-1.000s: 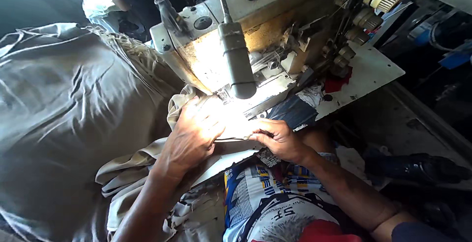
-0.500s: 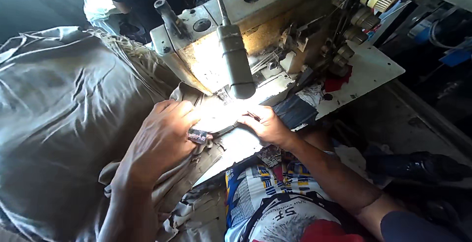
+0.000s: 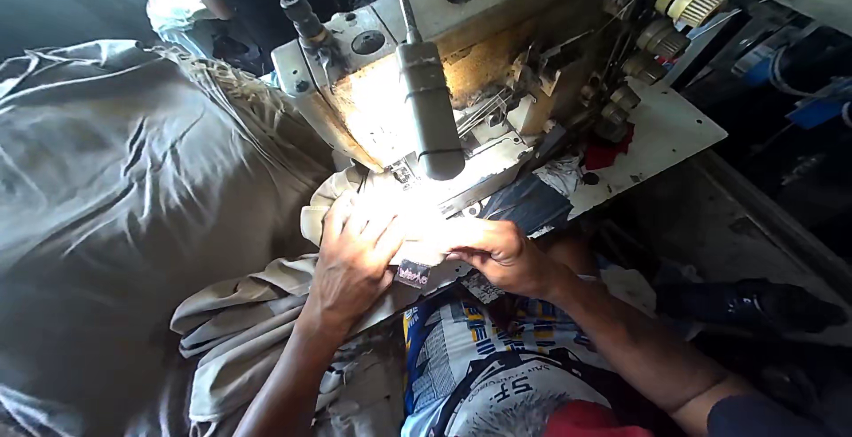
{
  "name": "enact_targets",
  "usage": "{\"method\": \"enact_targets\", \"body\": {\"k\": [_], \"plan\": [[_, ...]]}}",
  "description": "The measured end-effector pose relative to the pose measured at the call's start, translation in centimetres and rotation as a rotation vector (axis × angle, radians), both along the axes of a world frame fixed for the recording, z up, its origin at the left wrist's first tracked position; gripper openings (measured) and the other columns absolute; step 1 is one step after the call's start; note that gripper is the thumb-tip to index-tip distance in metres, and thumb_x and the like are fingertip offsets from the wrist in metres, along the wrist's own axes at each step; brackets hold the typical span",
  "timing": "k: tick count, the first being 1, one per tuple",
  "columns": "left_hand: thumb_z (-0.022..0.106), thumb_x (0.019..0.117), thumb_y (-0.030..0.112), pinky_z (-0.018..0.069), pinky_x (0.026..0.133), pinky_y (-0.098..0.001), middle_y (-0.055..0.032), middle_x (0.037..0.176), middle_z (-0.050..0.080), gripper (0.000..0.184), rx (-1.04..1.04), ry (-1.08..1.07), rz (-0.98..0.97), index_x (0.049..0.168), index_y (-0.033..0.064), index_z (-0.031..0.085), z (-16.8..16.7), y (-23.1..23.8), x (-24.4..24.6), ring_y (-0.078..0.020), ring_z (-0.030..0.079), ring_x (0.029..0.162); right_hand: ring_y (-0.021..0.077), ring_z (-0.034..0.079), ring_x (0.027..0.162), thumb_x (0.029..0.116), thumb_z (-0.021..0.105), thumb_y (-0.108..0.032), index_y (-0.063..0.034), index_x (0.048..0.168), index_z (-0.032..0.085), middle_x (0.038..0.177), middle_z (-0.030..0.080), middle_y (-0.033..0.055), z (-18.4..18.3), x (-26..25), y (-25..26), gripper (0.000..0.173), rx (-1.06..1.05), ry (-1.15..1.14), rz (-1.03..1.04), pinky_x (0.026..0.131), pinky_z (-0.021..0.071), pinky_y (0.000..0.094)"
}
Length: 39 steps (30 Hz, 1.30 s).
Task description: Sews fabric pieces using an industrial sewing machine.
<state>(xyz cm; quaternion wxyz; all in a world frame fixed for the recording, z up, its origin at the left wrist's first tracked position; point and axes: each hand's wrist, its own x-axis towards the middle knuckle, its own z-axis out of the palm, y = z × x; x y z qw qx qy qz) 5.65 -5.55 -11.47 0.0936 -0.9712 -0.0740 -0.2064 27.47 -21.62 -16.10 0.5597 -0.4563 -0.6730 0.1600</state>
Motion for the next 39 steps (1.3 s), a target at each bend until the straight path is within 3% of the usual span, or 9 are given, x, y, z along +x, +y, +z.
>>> {"method": "enact_targets", "body": {"k": [2, 6, 11, 13, 18, 24, 33, 39], "plan": [[0.058, 0.0918, 0.019, 0.0310, 0.113, -0.0650, -0.0100, 0.131, 0.068, 0.028, 0.032, 0.013, 0.024, 0.113, 0.0159, 0.076, 0.3, -0.3, -0.1, -0.0374, 0.060, 0.121, 0.0135, 0.069, 0.100, 0.1002, 0.066, -0.008, -0.0002, 0.102, 0.075, 0.103, 0.073, 0.0094, -0.3, -0.2, -0.4, 0.013, -0.010, 0.032, -0.021, 0.093, 0.0583, 0.0305], [0.059, 0.0911, 0.020, 0.0362, 0.107, -0.0630, -0.0086, 0.129, 0.068, 0.027, 0.023, 0.062, 0.072, 0.112, 0.0165, 0.076, 1.4, -1.1, 0.1, -0.0350, 0.060, 0.120, 0.0116, 0.068, 0.093, 0.0989, 0.066, -0.006, 0.0016, 0.100, 0.074, 0.098, 0.072, 0.0090, -0.6, -0.2, -0.7, 0.011, -0.017, 0.108, -0.029, 0.086, 0.0581, 0.0269], [0.059, 0.0908, 0.017, 0.0328, 0.111, -0.0638, -0.0099, 0.127, 0.068, 0.024, 0.030, 0.026, 0.063, 0.106, 0.0144, 0.077, 1.7, -0.1, 0.6, -0.0351, 0.060, 0.120, 0.0095, 0.068, 0.090, 0.0997, 0.065, -0.007, 0.0007, 0.101, 0.074, 0.098, 0.073, 0.0071, -0.4, -0.3, 0.0, 0.012, -0.071, 0.164, -0.069, 0.083, 0.0584, 0.0260], [0.058, 0.0928, 0.018, 0.0302, 0.115, -0.0662, -0.0098, 0.126, 0.068, 0.025, 0.026, 0.009, 0.077, 0.110, 0.0142, 0.077, 1.8, 0.6, 0.8, -0.0345, 0.061, 0.121, 0.0082, 0.067, 0.086, 0.0999, 0.065, -0.009, -0.0004, 0.100, 0.074, 0.095, 0.072, 0.0055, -0.3, -0.4, 0.7, 0.013, -0.108, 0.186, -0.100, 0.079, 0.0576, 0.0253], [0.059, 0.0933, 0.018, 0.0338, 0.114, -0.0612, -0.0106, 0.126, 0.068, 0.025, 0.016, -0.079, 0.115, 0.111, 0.0099, 0.075, 1.9, 2.4, 1.4, -0.0329, 0.061, 0.122, 0.0093, 0.066, 0.079, 0.0980, 0.067, -0.007, -0.0010, 0.099, 0.073, 0.091, 0.071, 0.0054, 0.0, -0.7, 3.1, 0.009, -0.122, 0.230, -0.131, 0.074, 0.0581, 0.0271], [0.061, 0.0964, 0.024, 0.0359, 0.116, -0.0543, -0.0078, 0.133, 0.065, 0.029, -0.060, -0.203, 0.194, 0.121, 0.0146, 0.074, 1.4, 2.1, 1.2, -0.0279, 0.058, 0.128, 0.0113, 0.069, 0.086, 0.0965, 0.066, -0.001, -0.0002, 0.103, 0.073, 0.094, 0.072, 0.0069, 0.0, -1.1, 5.1, 0.009, -0.025, 0.234, -0.158, 0.079, 0.0609, 0.0296], [0.063, 0.0961, 0.030, 0.0387, 0.116, -0.0522, -0.0076, 0.146, 0.057, 0.035, -0.204, -0.275, 0.247, 0.127, 0.0154, 0.071, -1.0, 0.8, 0.6, -0.0268, 0.051, 0.137, 0.0141, 0.070, 0.107, 0.0966, 0.065, 0.001, -0.0051, 0.120, 0.073, 0.125, 0.071, 0.0063, 0.4, -0.8, 3.5, 0.026, -0.029, 0.189, -0.210, 0.092, 0.0621, 0.0323], [0.062, 0.0956, 0.029, 0.0357, 0.119, -0.0516, -0.0051, 0.144, 0.059, 0.032, -0.229, -0.295, 0.242, 0.124, 0.0173, 0.073, -2.0, 0.9, 0.9, -0.0250, 0.049, 0.140, 0.0109, 0.069, 0.085, 0.0972, 0.064, -0.004, -0.0059, 0.116, 0.075, 0.116, 0.074, 0.0050, 0.7, 2.6, -2.0, 0.021, -0.050, 0.167, -0.314, 0.071, 0.0607, 0.0278]]}}
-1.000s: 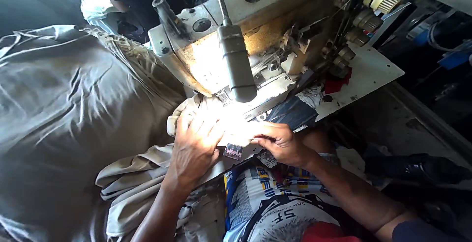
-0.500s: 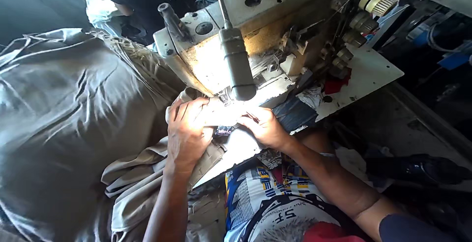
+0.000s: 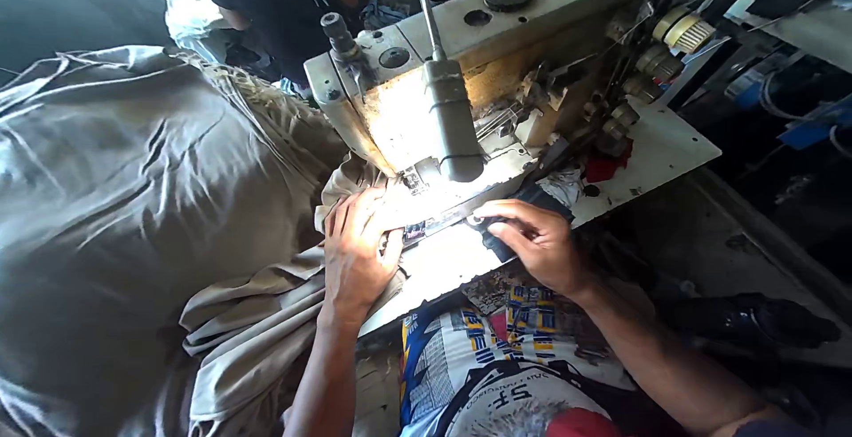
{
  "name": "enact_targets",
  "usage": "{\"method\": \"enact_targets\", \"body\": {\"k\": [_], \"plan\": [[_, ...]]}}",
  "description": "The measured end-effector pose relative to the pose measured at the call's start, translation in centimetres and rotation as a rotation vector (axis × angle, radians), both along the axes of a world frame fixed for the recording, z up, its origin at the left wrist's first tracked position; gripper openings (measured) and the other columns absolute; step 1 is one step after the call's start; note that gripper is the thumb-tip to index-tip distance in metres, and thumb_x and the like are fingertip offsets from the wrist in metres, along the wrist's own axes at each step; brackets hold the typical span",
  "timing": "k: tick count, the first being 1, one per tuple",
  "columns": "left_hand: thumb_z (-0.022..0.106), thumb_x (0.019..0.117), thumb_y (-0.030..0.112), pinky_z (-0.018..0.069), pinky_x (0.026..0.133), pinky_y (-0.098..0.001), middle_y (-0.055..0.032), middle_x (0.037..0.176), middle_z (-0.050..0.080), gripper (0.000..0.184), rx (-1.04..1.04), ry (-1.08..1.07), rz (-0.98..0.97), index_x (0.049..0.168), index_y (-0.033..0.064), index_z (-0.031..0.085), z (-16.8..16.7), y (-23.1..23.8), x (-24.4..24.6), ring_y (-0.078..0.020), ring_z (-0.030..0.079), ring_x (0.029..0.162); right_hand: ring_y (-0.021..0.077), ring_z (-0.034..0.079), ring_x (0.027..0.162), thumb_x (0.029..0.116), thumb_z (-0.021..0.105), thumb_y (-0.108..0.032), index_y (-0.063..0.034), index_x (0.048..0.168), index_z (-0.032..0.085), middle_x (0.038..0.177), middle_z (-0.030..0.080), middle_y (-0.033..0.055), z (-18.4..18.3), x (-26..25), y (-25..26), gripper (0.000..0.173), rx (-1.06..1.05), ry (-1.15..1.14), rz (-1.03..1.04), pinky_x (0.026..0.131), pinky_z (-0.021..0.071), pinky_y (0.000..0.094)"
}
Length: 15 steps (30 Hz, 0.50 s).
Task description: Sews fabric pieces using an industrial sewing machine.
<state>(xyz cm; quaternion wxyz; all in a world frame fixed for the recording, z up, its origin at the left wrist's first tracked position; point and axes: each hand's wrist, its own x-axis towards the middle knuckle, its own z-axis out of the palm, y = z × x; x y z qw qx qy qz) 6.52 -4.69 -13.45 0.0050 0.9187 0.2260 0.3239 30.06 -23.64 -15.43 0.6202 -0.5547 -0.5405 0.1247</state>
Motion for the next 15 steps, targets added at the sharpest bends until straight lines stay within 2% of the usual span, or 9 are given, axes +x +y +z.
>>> {"method": "enact_targets", "body": {"k": [2, 4, 6, 8, 10, 12, 15], "plan": [[0.065, 0.0914, 0.032, 0.0352, 0.119, -0.0519, -0.0035, 0.146, 0.057, 0.037, -0.051, -0.020, -0.044, 0.124, 0.0175, 0.072, 0.4, 0.1, -0.3, -0.0237, 0.048, 0.140, 0.0120, 0.071, 0.087, 0.0993, 0.064, -0.008, -0.0051, 0.114, 0.075, 0.114, 0.075, 0.0058, 0.9, 1.5, -2.1, 0.019, 0.011, -0.035, -0.052, 0.071, 0.0616, 0.0278], [0.066, 0.0906, 0.034, 0.0370, 0.119, -0.0529, -0.0035, 0.146, 0.057, 0.036, -0.137, -0.100, -0.128, 0.120, 0.0158, 0.074, 1.3, 0.2, -0.6, -0.0235, 0.049, 0.139, 0.0105, 0.070, 0.080, 0.1000, 0.066, -0.013, -0.0034, 0.113, 0.074, 0.105, 0.076, 0.0065, 2.0, 3.1, -3.7, 0.018, 0.058, -0.076, -0.132, 0.067, 0.0598, 0.0267], [0.057, 0.0940, 0.034, 0.0416, 0.115, -0.0525, -0.0046, 0.141, 0.061, 0.031, -0.175, -0.205, -0.169, 0.111, 0.0158, 0.077, 2.2, 0.3, -0.6, -0.0243, 0.053, 0.136, 0.0086, 0.068, 0.073, 0.1007, 0.066, -0.018, -0.0052, 0.116, 0.074, 0.098, 0.076, 0.0043, 3.5, 5.3, -5.3, 0.021, 0.089, -0.129, -0.233, 0.063, 0.0581, 0.0262], [0.054, 0.0963, 0.027, 0.0428, 0.112, -0.0505, -0.0045, 0.137, 0.064, 0.028, -0.145, -0.254, -0.084, 0.105, 0.0147, 0.077, 3.1, 0.3, 0.0, -0.0231, 0.056, 0.131, 0.0088, 0.062, 0.066, 0.1019, 0.064, -0.020, -0.0069, 0.122, 0.071, 0.095, 0.072, 0.0035, 4.9, 8.4, -6.8, 0.025, 0.125, -0.154, -0.316, 0.057, 0.0534, 0.0275], [0.061, 0.0978, 0.023, 0.0462, 0.109, -0.0485, -0.0066, 0.141, 0.060, 0.023, -0.114, -0.233, 0.082, 0.114, 0.0127, 0.074, 4.1, 0.7, 1.0, -0.0237, 0.055, 0.132, 0.0089, 0.054, 0.058, 0.1035, 0.061, -0.020, -0.0068, 0.125, 0.068, 0.089, 0.066, 0.0018, 6.8, 12.1, -7.5, 0.026, 0.179, -0.153, -0.410, 0.049, 0.0478, 0.0270], [0.070, 0.0960, 0.031, 0.0475, 0.107, -0.0531, -0.0084, 0.153, 0.047, 0.039, -0.175, -0.164, 0.226, 0.131, 0.0154, 0.064, 5.3, 1.0, 2.1, -0.0273, 0.050, 0.137, 0.0069, 0.047, 0.054, 0.1055, 0.059, -0.024, -0.0094, 0.125, 0.066, 0.084, 0.060, -0.0028, 9.1, 15.5, -7.5, 0.025, 0.232, -0.086, -0.533, 0.045, 0.0425, 0.0247], [0.082, 0.0867, 0.028, 0.0522, 0.098, -0.0602, -0.0154, 0.159, 0.037, 0.065, -0.345, -0.080, 0.264, 0.143, 0.0151, 0.053, 6.6, 1.6, 3.2, -0.0368, 0.053, 0.133, 0.0029, 0.041, 0.051, 0.1068, 0.055, -0.033, -0.0160, 0.125, 0.064, 0.085, 0.057, -0.0079, 12.2, 20.5, -6.4, 0.026, 0.191, -0.004, -0.663, 0.044, 0.0375, 0.0210]]}}
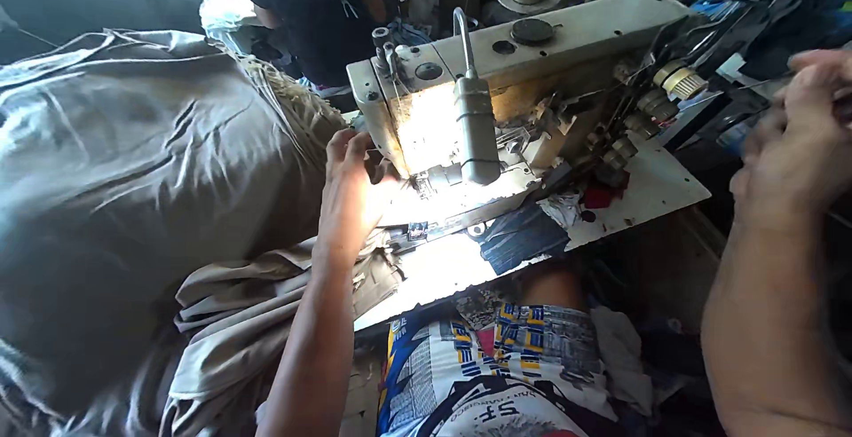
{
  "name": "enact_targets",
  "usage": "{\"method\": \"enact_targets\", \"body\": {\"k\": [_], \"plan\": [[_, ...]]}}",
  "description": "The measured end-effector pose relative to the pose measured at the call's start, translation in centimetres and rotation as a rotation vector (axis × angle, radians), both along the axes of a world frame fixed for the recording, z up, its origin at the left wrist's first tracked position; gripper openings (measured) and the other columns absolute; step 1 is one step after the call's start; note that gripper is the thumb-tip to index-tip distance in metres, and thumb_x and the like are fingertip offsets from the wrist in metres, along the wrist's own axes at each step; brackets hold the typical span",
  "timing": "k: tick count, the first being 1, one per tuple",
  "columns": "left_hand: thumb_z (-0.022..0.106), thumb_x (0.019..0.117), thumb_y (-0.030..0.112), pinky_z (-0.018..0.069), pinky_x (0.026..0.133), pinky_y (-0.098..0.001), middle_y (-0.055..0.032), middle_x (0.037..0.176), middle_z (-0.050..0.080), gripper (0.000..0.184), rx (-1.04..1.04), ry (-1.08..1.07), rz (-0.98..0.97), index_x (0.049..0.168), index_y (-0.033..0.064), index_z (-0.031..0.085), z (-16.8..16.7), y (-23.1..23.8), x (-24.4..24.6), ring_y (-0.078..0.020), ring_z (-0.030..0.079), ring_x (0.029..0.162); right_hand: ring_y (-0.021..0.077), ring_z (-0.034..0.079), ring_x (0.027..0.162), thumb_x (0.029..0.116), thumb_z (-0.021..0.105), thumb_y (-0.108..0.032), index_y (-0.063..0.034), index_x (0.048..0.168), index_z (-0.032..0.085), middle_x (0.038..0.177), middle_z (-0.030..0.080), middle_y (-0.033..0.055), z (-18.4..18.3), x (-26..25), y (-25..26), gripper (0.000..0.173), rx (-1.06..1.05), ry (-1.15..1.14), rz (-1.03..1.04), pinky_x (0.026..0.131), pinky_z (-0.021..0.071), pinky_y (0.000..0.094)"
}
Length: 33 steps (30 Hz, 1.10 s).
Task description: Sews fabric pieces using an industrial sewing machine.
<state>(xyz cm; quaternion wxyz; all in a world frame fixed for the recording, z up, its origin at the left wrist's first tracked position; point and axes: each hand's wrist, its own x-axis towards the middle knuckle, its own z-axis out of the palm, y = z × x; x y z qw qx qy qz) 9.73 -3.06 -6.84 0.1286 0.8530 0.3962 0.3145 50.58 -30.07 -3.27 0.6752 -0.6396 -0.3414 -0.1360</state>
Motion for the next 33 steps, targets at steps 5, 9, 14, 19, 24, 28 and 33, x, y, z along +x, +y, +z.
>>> {"method": "enact_targets", "body": {"k": [5, 9, 14, 19, 24, 28, 33], "plan": [[0.079, 0.0863, 0.036, 0.0463, 0.096, -0.0695, -0.0181, 0.148, 0.052, 0.060, -0.107, 0.258, -0.007, 0.136, 0.0088, 0.061, 0.2, 1.2, 1.8, -0.0442, 0.053, 0.130, -0.0006, 0.040, 0.049, 0.1069, 0.054, -0.036, -0.0219, 0.122, 0.062, 0.104, 0.067, -0.0105, 3.5, 3.3, 3.2, 0.022, -0.114, 0.144, 0.135, 0.042, 0.0340, 0.0172], [0.077, 0.0866, 0.030, 0.0484, 0.085, -0.0681, -0.0177, 0.131, 0.062, 0.048, 0.018, 0.224, 0.060, 0.127, 0.0076, 0.064, -1.0, -1.6, 1.5, -0.0431, 0.058, 0.119, 0.0006, 0.048, 0.053, 0.1089, 0.043, -0.032, -0.0283, 0.138, 0.058, 0.087, 0.061, -0.0105, 3.9, 5.1, 5.3, 0.033, -0.235, 0.256, 0.405, 0.045, 0.0427, 0.0177], [0.070, 0.0881, 0.024, 0.0522, 0.077, -0.0588, -0.0178, 0.110, 0.064, 0.025, 0.171, 0.226, 0.096, 0.103, 0.0041, 0.067, -3.1, -1.5, 3.0, -0.0385, 0.064, 0.103, -0.0009, 0.045, 0.049, 0.1095, 0.028, -0.031, -0.0276, 0.092, 0.059, 0.068, 0.055, -0.0121, 2.8, 6.1, 7.3, 0.036, -0.166, 0.304, 0.736, 0.045, 0.0403, 0.0163], [0.061, 0.0928, 0.029, 0.0519, 0.080, -0.0565, -0.0157, 0.112, 0.064, 0.026, 0.210, 0.257, 0.173, 0.105, 0.0069, 0.067, -4.2, -1.0, 3.4, -0.0358, 0.063, 0.108, 0.0057, 0.066, 0.087, 0.1094, 0.041, -0.043, -0.0257, 0.117, 0.060, 0.097, 0.066, -0.0090, 3.5, 4.5, 8.6, 0.027, -0.141, 0.347, 0.494, 0.076, 0.0584, 0.0302], [0.061, 0.0950, 0.028, 0.0537, 0.085, -0.0577, -0.0166, 0.128, 0.060, 0.034, 0.174, 0.191, 0.196, 0.122, 0.0082, 0.065, -3.9, -1.1, 3.4, -0.0374, 0.060, 0.116, 0.0010, 0.063, 0.106, 0.1071, 0.050, -0.027, -0.0198, 0.141, 0.051, 0.120, 0.063, -0.0078, 4.5, 4.0, 9.1, 0.035, -0.236, 0.234, 0.498, 0.089, 0.0573, 0.0249], [0.062, 0.0946, 0.024, 0.0533, 0.079, -0.0583, -0.0183, 0.111, 0.066, 0.027, 0.175, 0.195, 0.219, 0.112, 0.0029, 0.062, -3.8, -1.8, 3.4, -0.0372, 0.066, 0.104, 0.0043, 0.064, 0.103, 0.1094, 0.045, -0.030, -0.0175, 0.128, 0.056, 0.111, 0.066, -0.0065, 3.3, 4.7, 10.3, 0.025, -0.019, 0.311, 0.529, 0.090, 0.0569, 0.0291], [0.061, 0.0954, 0.031, 0.0534, 0.077, -0.0599, -0.0166, 0.103, 0.070, 0.030, 0.172, 0.171, 0.240, 0.110, 0.0046, 0.066, -3.7, -2.0, 3.6, -0.0360, 0.069, 0.096, 0.0064, 0.064, 0.095, 0.1135, 0.016, -0.030, -0.0128, 0.121, 0.051, 0.100, 0.063, -0.0009, 1.1, 5.1, 11.7, 0.039, 0.365, 0.455, 0.610, 0.086, 0.0567, 0.0308]]}}
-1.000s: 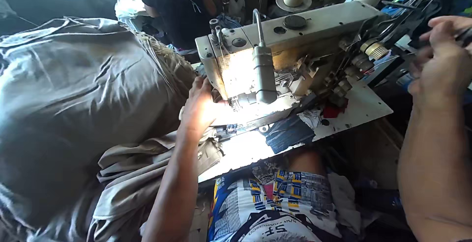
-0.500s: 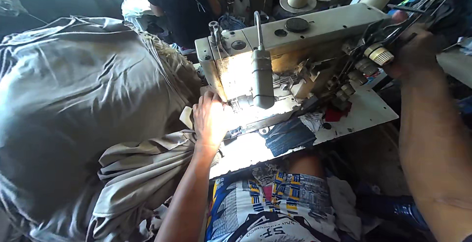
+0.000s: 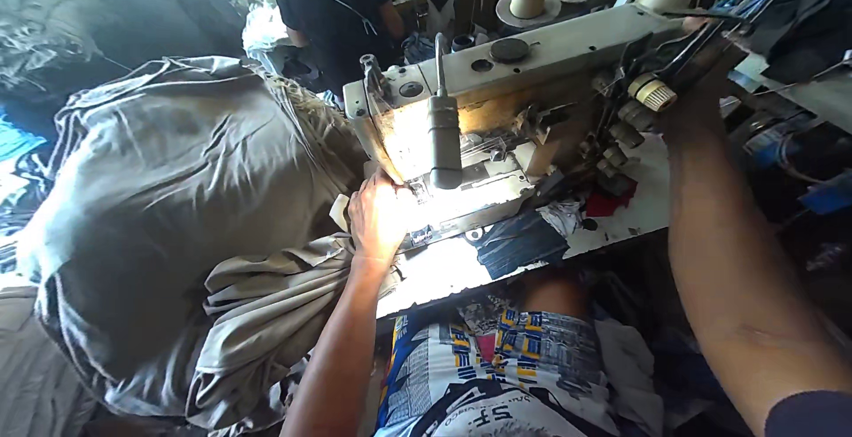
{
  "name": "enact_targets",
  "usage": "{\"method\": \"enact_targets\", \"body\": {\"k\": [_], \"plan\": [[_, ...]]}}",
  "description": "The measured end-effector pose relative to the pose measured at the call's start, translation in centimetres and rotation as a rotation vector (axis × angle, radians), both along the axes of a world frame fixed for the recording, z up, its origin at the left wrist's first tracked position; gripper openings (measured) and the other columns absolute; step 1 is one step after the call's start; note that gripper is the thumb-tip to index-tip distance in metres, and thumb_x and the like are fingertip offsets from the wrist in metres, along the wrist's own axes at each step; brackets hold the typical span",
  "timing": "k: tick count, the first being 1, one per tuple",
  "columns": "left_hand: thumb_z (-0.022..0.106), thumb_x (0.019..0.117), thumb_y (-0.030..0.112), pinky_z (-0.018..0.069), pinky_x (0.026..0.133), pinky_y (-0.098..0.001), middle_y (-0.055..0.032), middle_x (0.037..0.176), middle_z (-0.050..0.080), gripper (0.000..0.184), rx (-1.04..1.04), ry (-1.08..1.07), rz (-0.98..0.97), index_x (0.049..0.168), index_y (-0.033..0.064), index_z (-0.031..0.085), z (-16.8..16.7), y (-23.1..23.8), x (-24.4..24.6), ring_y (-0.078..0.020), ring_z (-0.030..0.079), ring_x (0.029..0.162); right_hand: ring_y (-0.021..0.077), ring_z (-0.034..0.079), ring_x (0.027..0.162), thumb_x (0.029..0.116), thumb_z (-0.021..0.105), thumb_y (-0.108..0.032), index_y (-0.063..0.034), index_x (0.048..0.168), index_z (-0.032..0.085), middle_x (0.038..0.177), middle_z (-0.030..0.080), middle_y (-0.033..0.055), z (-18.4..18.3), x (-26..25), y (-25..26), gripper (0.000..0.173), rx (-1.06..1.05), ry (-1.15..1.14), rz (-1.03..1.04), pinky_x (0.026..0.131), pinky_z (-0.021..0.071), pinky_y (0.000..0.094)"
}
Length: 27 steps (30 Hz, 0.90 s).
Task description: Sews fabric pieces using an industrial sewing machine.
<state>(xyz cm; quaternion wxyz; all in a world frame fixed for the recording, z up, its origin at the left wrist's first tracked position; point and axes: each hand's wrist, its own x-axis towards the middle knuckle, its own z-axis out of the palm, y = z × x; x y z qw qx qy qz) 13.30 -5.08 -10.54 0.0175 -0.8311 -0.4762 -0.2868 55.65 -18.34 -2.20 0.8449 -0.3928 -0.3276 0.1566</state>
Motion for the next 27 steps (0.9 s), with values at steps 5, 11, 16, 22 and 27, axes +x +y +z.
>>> {"method": "enact_targets", "body": {"k": [5, 11, 16, 22, 27], "plan": [[0.061, 0.0935, 0.034, 0.0535, 0.072, -0.0593, -0.0137, 0.095, 0.070, 0.027, -0.007, 0.027, 0.019, 0.095, 0.0084, 0.068, 0.2, -0.1, 0.0, -0.0347, 0.069, 0.090, 0.0099, 0.065, 0.098, 0.1136, 0.018, -0.035, -0.0157, 0.121, 0.051, 0.102, 0.064, -0.0005, -1.2, 0.6, 0.1, 0.039, -0.021, -0.049, 0.037, 0.088, 0.0580, 0.0365], [0.067, 0.0934, 0.038, 0.0532, 0.063, -0.0573, -0.0123, 0.079, 0.068, 0.027, -0.058, 0.062, -0.021, 0.090, 0.0120, 0.069, 0.9, 0.3, -0.8, -0.0334, 0.068, 0.075, 0.0107, 0.064, 0.101, 0.1118, 0.020, -0.048, -0.0207, 0.132, 0.050, 0.111, 0.063, -0.0019, -2.0, 2.1, 0.0, 0.046, -0.184, -0.002, -0.019, 0.087, 0.0573, 0.0386], [0.074, 0.0871, 0.040, 0.0540, 0.061, -0.0549, -0.0052, 0.076, 0.069, 0.022, -0.048, 0.080, -0.199, 0.094, 0.0184, 0.072, 0.7, 2.8, -2.4, -0.0269, 0.069, 0.072, 0.0072, 0.064, 0.102, 0.1104, 0.027, -0.046, -0.0234, 0.122, 0.054, 0.106, 0.065, -0.0057, -2.0, 2.2, -0.3, 0.037, -0.137, -0.073, 0.056, 0.091, 0.0560, 0.0341], [0.072, 0.0903, 0.035, 0.0555, 0.070, -0.0570, -0.0082, 0.081, 0.072, 0.020, -0.044, 0.136, -0.273, 0.090, 0.0143, 0.073, 1.3, 5.5, -1.9, -0.0298, 0.071, 0.080, 0.0094, 0.061, 0.098, 0.1130, 0.031, -0.026, -0.0030, 0.133, 0.050, 0.111, 0.061, 0.0075, -3.1, 1.9, -2.8, 0.036, -0.390, -0.269, -0.146, 0.087, 0.0525, 0.0276], [0.074, 0.0840, 0.038, 0.0548, 0.082, -0.0561, -0.0070, 0.093, 0.074, 0.027, -0.099, 0.128, -0.380, 0.095, 0.0138, 0.074, 1.6, 8.7, -0.6, -0.0268, 0.071, 0.094, 0.0175, 0.058, 0.128, 0.1065, 0.049, -0.018, 0.0092, 0.143, 0.044, 0.139, 0.057, 0.0188, -22.1, 24.9, -7.1, 0.045, -0.301, -0.729, 0.009, 0.103, 0.0511, 0.0291]]}}
